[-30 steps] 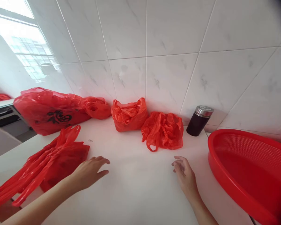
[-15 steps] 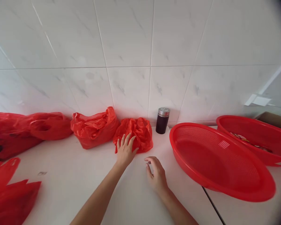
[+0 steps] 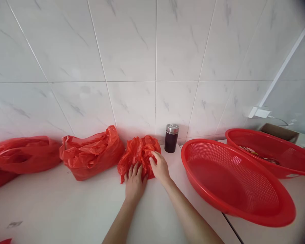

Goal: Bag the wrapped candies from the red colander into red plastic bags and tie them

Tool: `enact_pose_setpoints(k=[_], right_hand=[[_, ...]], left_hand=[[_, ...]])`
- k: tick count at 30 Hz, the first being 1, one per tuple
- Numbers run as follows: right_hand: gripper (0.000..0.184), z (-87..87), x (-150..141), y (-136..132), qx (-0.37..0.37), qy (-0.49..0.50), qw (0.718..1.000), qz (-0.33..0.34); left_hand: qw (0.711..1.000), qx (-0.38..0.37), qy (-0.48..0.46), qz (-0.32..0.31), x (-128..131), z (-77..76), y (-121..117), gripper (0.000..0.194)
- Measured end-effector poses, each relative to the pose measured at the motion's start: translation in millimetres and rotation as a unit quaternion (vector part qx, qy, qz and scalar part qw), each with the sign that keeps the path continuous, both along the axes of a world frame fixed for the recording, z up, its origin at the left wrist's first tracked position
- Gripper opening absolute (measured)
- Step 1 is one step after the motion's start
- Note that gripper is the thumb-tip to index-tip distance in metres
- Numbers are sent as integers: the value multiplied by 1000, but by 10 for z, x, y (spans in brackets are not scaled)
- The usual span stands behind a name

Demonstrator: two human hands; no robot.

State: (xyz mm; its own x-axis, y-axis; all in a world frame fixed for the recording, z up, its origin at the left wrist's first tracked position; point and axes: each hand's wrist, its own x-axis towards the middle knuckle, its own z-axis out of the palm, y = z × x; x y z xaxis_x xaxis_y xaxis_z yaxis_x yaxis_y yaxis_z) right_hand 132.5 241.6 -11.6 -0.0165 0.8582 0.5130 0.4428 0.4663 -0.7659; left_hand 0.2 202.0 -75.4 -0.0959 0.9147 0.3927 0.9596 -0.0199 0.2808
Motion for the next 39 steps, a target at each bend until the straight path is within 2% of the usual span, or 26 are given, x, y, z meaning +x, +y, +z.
enact_pose_setpoints(k=[4,8,12,16,18,20,22,25,28,31,33,37,39], right_hand=[[35,378,287,-407,41,127,991,-1],[32,652,543,-741,-8,291,957,5],[34,737,672,-843,-46,364,930,10],[26,799,713,-870,-32,368,929,19],[22,828,716,-881,-29,367,930,25],[20,841,714,-890,-31,363,931,29],[18,839,704,-898,-35,360,931,41],[16,819,667,-914,-56,351,931,86],[17,795,614,-927,-100,320,930,148],[19,784,620,-922,-132,321,919,188],[21,794,684,-904,-123,353,911,176],[22,842,876,-840,-71,408,905,95],[23,856,954,-805,-59,405,910,67]], left_hand=[[1000,-12,-26,4,-15,2,66,47],[998,-12,-67,-3,-58,113,238,45],[992,23,-122,-16,-61,381,258,48],[977,59,-203,-39,14,733,-85,50],[955,44,-276,-93,82,925,-318,43],[894,9,-421,-155,165,1110,-513,35],[844,-20,-504,-186,250,1256,-640,32],[817,-76,-524,-226,363,1355,-718,34],[800,-135,-522,-264,435,1323,-722,33],[803,-188,-504,-256,399,1265,-683,30],[824,-193,-486,-219,282,1263,-643,26],[888,-125,-422,-132,-104,1374,-602,32],[904,-96,-404,-105,-285,1446,-619,29]])
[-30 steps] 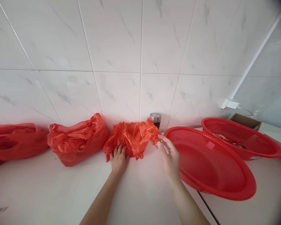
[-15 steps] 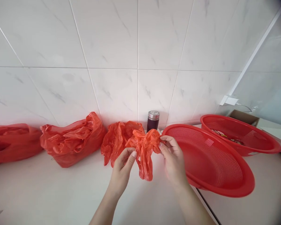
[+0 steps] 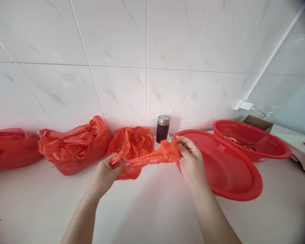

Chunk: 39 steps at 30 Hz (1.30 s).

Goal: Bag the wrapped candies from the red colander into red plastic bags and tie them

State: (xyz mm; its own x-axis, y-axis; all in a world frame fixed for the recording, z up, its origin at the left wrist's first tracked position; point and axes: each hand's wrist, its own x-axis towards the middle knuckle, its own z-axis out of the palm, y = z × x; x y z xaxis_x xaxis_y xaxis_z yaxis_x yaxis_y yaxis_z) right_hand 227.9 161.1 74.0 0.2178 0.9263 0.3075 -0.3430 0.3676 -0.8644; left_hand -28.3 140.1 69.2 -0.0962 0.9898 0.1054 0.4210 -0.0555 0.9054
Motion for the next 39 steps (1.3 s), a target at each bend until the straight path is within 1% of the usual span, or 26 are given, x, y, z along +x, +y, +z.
enact_pose_setpoints(k=[2,4,5,7,8,9,10,12,14,15,17,19,20,21,23,26,28,30,32,33,35,36,37,38,39], right_hand=[[22,11,57,19,-1,-25,999,-22],[19,40,94,-4,0,-86,993,-76],[17,67,101,-38,8,-126,984,-122],[14,143,76,-149,48,-200,955,-212],[14,185,39,-219,79,-226,943,-231],[13,222,-16,-290,109,-247,938,-219],[13,249,-86,-356,134,-269,937,-179],[15,256,-253,-446,150,-324,933,-54],[16,194,-412,-465,126,-383,913,55],[17,141,-473,-452,105,-417,898,91],[24,12,-543,-399,60,-489,858,146],[32,-129,-547,-332,11,-556,810,188],[33,-197,-530,-296,-11,-576,793,200],[29,-258,-505,-258,-26,-588,783,202],[19,-353,-439,-183,-42,-607,774,176],[43,-390,-334,-102,-42,-638,759,125],[46,-340,-274,-96,-50,-651,748,115],[46,-251,-228,-137,-45,-656,745,115],[50,-151,-193,-209,-34,-660,743,108],[51,-107,-179,-248,-30,-659,744,104],[51,-38,-156,-319,-21,-648,755,97],[51,-14,-149,-347,-17,-639,763,96],[51,2,-144,-371,-15,-631,769,101],[50,12,-145,-392,-19,-630,769,110],[49,19,-149,-413,-29,-634,764,120]], left_hand=[[999,16,11,27,-127,53,-33,26],[998,30,25,48,-187,82,-71,21],[997,38,35,57,-193,89,-88,19],[995,48,62,61,-165,97,-117,17],[995,48,77,50,-135,98,-129,16],[994,49,90,34,-100,99,-139,15],[993,52,100,17,-64,100,-148,14],[992,63,112,-13,2,99,-161,11],[989,79,118,-35,41,93,-169,7],[988,87,121,-45,48,89,-172,5],[986,98,120,-62,38,81,-175,5],[986,108,104,-71,2,76,-180,7],[986,113,94,-75,-24,77,-183,7],[986,118,88,-78,-56,80,-186,7],[984,128,91,-79,-143,96,-193,7],[981,129,130,-59,-333,131,-198,10],[980,111,162,-21,-480,159,-206,12],[977,90,193,23,-612,201,-247,14],[968,89,231,39,-697,274,-358,19],[962,104,250,40,-712,324,-446,25],[948,162,270,39,-665,437,-676,46],[947,183,261,36,-597,488,-801,55],[947,204,246,30,-497,527,-917,58],[952,203,229,7,-366,544,-1012,55],[962,179,203,-29,-209,533,-1075,48]])
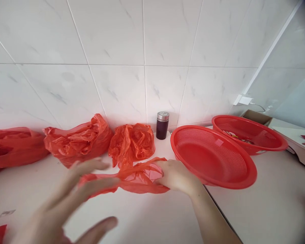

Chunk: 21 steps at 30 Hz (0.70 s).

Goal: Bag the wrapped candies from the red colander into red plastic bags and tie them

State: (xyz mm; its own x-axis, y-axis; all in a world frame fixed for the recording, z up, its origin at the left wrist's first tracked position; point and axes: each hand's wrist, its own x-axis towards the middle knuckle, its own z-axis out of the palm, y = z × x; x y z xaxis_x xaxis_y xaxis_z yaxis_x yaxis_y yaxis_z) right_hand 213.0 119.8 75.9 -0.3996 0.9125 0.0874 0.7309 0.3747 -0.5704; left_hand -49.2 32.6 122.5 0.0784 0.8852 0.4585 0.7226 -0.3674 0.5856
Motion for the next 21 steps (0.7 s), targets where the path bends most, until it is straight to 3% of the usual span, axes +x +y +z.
enact_pose_setpoints(k=[1,2,5,6,8,10,13,16,19,21], right_hand=[[47,6,-8,-23,-14,-10,1000,3],[45,12,-18,-49,-25,-20,999,8],[45,45,-32,-158,-19,-49,998,29],[48,58,-20,-200,-16,-65,997,34],[49,73,44,-280,-24,-116,992,44],[41,62,160,-345,-48,-152,986,57],[35,18,371,-407,-103,-153,980,67],[32,37,497,-456,-136,-136,981,38],[35,144,443,-527,-62,-60,996,9],[25,190,318,-587,-4,-6,999,36]], left_hand=[[995,54,57,-60,172,-41,-25,37],[986,38,127,-103,347,-113,-11,31],[930,-158,312,-116,732,-456,209,36],[897,-192,383,-106,776,-580,306,39],[877,-213,418,-105,715,-775,472,34],[866,-223,436,-99,513,-862,559,28],[850,-255,451,-96,189,-814,520,20],[839,-277,446,-143,95,-685,349,19],[852,-261,400,-214,226,-579,194,18],[863,-246,370,-239,343,-536,148,18]])
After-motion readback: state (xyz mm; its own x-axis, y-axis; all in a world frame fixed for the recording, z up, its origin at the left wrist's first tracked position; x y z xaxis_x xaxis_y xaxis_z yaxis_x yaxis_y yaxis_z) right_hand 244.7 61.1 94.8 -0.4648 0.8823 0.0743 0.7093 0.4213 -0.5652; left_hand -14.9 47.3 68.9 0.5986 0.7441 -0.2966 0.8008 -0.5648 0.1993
